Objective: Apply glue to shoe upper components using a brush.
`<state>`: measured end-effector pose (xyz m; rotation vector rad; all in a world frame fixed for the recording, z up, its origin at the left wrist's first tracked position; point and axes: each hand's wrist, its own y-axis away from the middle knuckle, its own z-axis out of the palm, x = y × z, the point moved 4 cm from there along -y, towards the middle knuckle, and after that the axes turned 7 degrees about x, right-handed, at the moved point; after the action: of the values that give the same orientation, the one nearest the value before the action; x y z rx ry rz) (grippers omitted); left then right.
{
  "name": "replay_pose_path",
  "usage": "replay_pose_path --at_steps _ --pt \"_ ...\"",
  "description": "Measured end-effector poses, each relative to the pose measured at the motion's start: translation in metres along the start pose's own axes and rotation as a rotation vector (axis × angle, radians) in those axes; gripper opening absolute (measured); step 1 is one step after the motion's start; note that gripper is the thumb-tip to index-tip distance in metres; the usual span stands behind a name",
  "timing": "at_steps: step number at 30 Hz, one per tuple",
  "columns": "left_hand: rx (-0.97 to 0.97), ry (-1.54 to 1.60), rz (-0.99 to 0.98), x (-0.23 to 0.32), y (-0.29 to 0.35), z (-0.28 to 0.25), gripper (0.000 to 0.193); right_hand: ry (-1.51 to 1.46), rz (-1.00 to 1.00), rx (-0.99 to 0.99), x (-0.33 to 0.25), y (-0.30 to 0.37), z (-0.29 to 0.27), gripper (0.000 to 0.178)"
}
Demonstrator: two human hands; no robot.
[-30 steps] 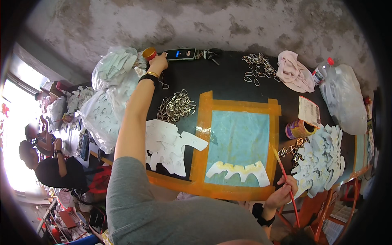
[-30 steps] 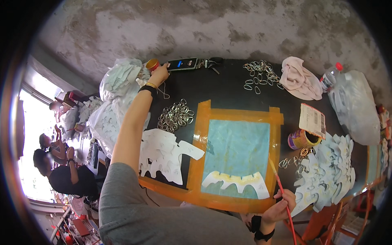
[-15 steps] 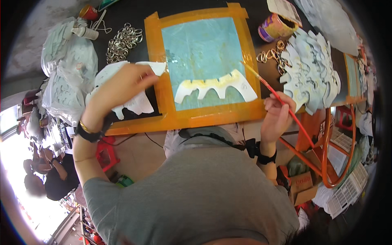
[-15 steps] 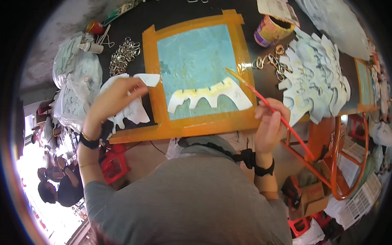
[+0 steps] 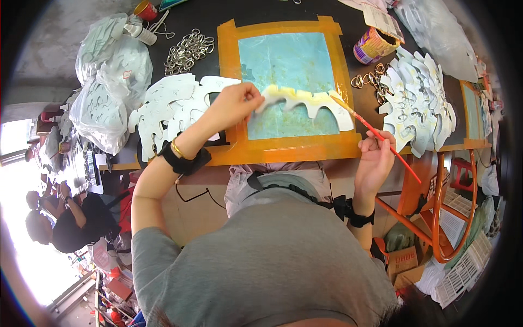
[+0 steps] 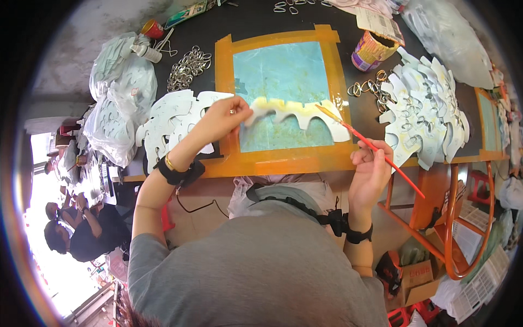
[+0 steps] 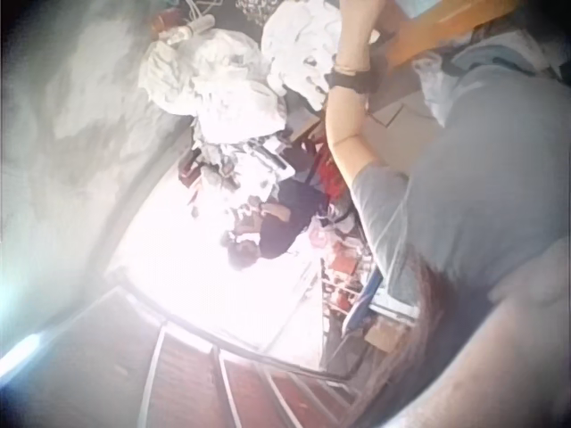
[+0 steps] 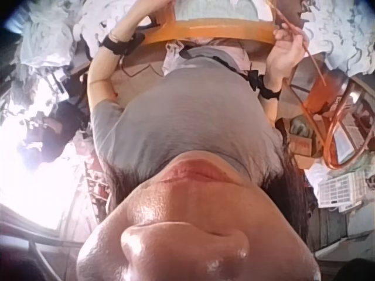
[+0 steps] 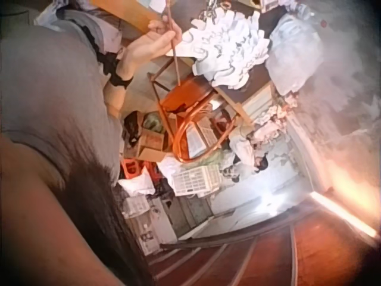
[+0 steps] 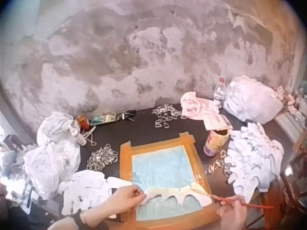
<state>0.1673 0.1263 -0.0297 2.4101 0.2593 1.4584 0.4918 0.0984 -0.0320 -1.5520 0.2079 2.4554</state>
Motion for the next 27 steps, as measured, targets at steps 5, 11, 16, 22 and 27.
replay_pose_path --at_steps 5,11,16,22,27 --pt "0.161 -0.163 0.045 0.005 -0.045 -0.039 0.024 -0.015 -0.027 0.008 -0.013 -0.002 0.005 0.023" --pt "0.242 -0.461 0.400 0.063 0.005 -0.076 0.024 0.121 -0.249 0.070 -0.047 -0.036 -0.012 0.017" --pt "0.349 -0.165 0.732 0.191 0.093 -0.093 0.029 0.267 -0.478 0.160 -0.115 -0.091 -0.028 0.016" --pt "0.495 -0.318 1.368 0.256 0.145 -0.129 0.074 0.282 -0.554 -0.007 -0.112 -0.106 0.030 0.014" --pt "0.458 -0.349 1.373 0.212 0.155 -0.182 0.077 0.392 -0.565 -0.034 -0.098 -0.086 0.036 0.013"
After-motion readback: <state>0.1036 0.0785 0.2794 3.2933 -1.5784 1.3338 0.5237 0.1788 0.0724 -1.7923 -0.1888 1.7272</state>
